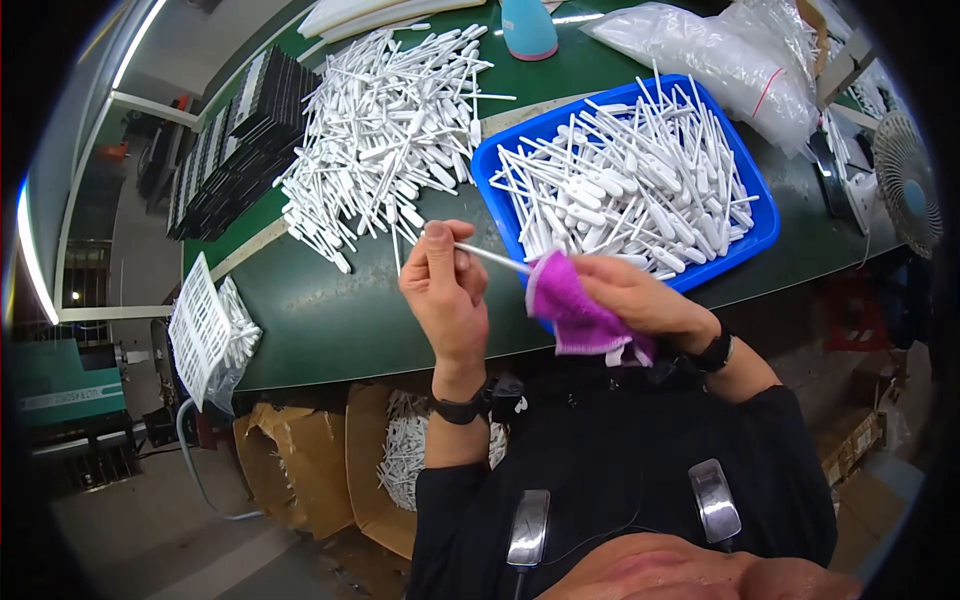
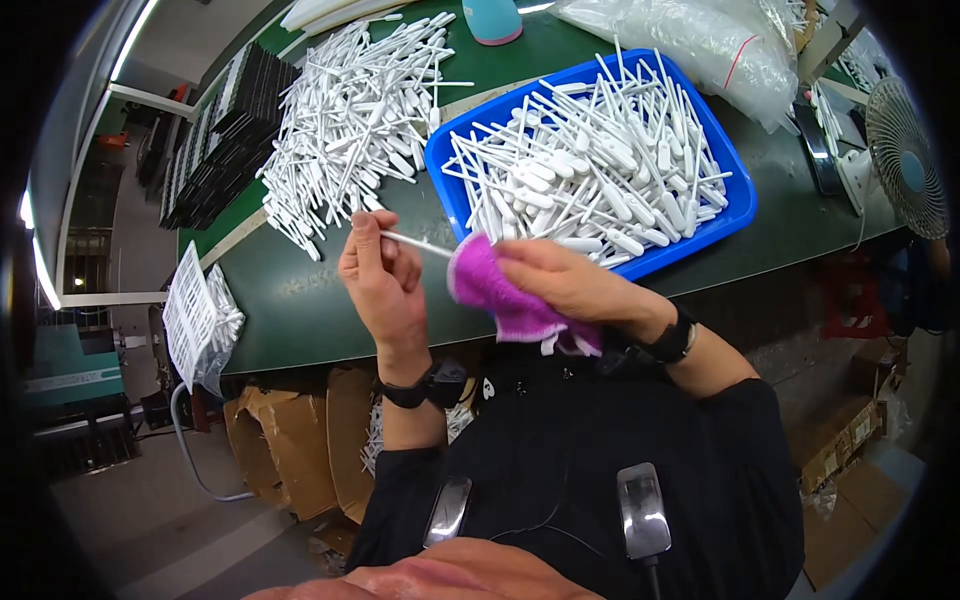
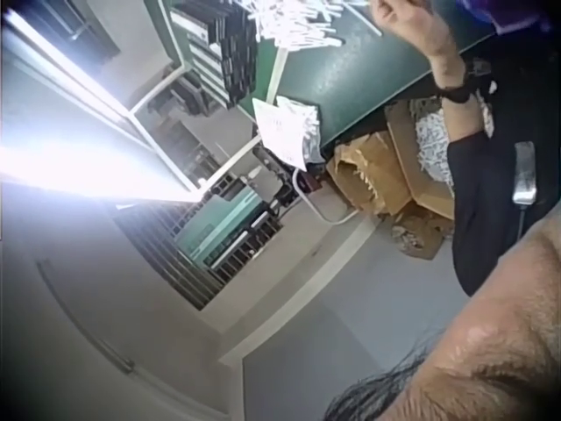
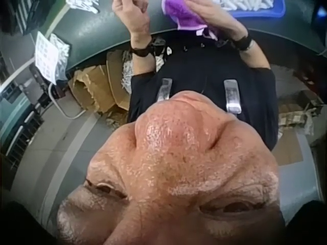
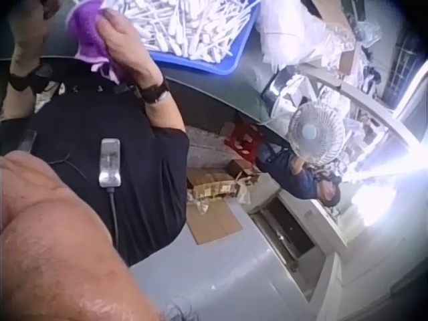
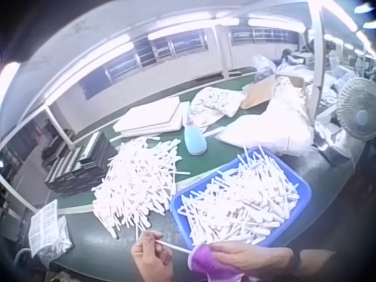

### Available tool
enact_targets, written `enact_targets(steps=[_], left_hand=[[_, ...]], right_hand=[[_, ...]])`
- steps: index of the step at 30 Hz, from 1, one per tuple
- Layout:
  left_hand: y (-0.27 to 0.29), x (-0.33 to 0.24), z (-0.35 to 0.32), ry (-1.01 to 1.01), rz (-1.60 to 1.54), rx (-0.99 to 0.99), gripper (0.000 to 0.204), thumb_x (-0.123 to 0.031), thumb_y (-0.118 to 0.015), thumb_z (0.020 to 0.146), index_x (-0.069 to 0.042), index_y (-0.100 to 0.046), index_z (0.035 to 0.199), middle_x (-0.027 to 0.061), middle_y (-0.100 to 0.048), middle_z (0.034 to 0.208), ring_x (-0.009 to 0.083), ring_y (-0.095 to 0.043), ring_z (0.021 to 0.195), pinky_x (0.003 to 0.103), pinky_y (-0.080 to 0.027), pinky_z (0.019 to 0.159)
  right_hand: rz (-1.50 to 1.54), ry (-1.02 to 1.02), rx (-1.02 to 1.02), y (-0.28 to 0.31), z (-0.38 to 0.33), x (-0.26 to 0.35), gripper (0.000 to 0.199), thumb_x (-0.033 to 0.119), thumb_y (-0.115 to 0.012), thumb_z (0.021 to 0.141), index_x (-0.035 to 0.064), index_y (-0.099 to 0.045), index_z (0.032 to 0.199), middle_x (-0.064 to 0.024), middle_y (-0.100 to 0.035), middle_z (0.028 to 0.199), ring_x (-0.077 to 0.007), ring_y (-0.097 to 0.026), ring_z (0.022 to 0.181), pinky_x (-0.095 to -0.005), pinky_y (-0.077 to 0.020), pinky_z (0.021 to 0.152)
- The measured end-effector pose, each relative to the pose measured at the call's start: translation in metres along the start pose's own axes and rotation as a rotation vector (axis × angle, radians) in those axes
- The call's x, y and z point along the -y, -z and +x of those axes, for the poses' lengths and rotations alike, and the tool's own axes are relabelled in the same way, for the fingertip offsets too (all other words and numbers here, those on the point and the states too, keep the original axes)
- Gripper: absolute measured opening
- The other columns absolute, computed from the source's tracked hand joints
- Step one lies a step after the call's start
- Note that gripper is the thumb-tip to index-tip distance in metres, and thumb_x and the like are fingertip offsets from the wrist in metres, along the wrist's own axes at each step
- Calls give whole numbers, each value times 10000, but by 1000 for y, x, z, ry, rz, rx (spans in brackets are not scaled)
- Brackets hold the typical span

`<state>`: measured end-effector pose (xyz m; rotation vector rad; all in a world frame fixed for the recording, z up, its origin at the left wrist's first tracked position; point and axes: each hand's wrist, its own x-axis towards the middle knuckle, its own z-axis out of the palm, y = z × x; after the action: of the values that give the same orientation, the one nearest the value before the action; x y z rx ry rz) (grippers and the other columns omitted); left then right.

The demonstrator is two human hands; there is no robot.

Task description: Clean small white plastic sticks using a purple cloth at a factory workstation.

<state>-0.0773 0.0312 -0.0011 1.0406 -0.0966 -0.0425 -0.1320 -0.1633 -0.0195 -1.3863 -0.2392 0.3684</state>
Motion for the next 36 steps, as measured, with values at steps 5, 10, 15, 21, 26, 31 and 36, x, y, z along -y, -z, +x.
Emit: enact_targets(steps=[5, 10, 15, 21, 26, 31, 36], left_hand=[[-9, 20, 1, 325, 33, 59, 263, -226, -480, 953, 6, -592, 1008, 36, -607, 757, 45, -433, 464, 174, -293, 389], [5, 17, 5, 116, 498, 85, 278, -258, -515, 932, -14, -607, 1029, 66, -645, 783, 99, -523, 517, 226, -394, 460], [78, -2, 30, -238, 1441, -129, 211, -251, -583, 857, -58, -656, 904, 117, -641, 800, 286, -611, 645, 385, -470, 595], [126, -9, 66, -294, 1835, -194, 232, -280, -592, 841, -63, -668, 871, 107, -632, 704, 308, -610, 685, 385, -469, 635], [121, -3, 101, -154, 2052, -75, 259, -317, -604, 825, -65, -664, 827, 111, -643, 711, 308, -615, 706, 388, -466, 626], [136, -11, 89, -116, 1895, -85, 277, -335, -613, 821, -64, -648, 864, 126, -650, 725, 263, -626, 663, 386, -463, 595], [84, -40, 37, -27, 1210, -205, 301, -292, -574, 882, -9, -596, 984, 122, -663, 734, 231, -636, 616, 312, -465, 498]], right_hand=[[-328, 229, -520, 12, -12, 23, 214, -4, -466, 892, -31, -537, 1092, -121, -606, 858, -159, -601, 731, -268, -478, 637], [-1064, 473, -873, 64, -25, 33, 185, 17, -517, 886, -26, -575, 1057, -133, -600, 877, -217, -605, 734, -312, -472, 661], [-1265, 16, -891, 84, -31, 41, 260, 104, -532, 911, -67, -557, 1105, -127, -613, 994, -189, -601, 882, -267, -457, 789], [-1324, 102, -950, 97, -30, 46, 274, 115, -525, 922, -60, -555, 1131, -110, -616, 1024, -169, -592, 889, -258, -446, 809], [-825, 516, -1179, 107, -32, 39, 286, 119, -505, 938, -56, -559, 1158, -87, -605, 1079, -127, -572, 913, -230, -439, 823], [-518, 486, -1064, 97, -25, 30, 314, 113, -478, 947, -62, -525, 1203, -97, -595, 1106, -118, -572, 942, -223, -448, 830], [-81, 505, -909, 87, -27, 27, 335, 122, -437, 955, -53, -484, 1237, -109, -595, 1115, -146, -596, 969, -255, -479, 844]])
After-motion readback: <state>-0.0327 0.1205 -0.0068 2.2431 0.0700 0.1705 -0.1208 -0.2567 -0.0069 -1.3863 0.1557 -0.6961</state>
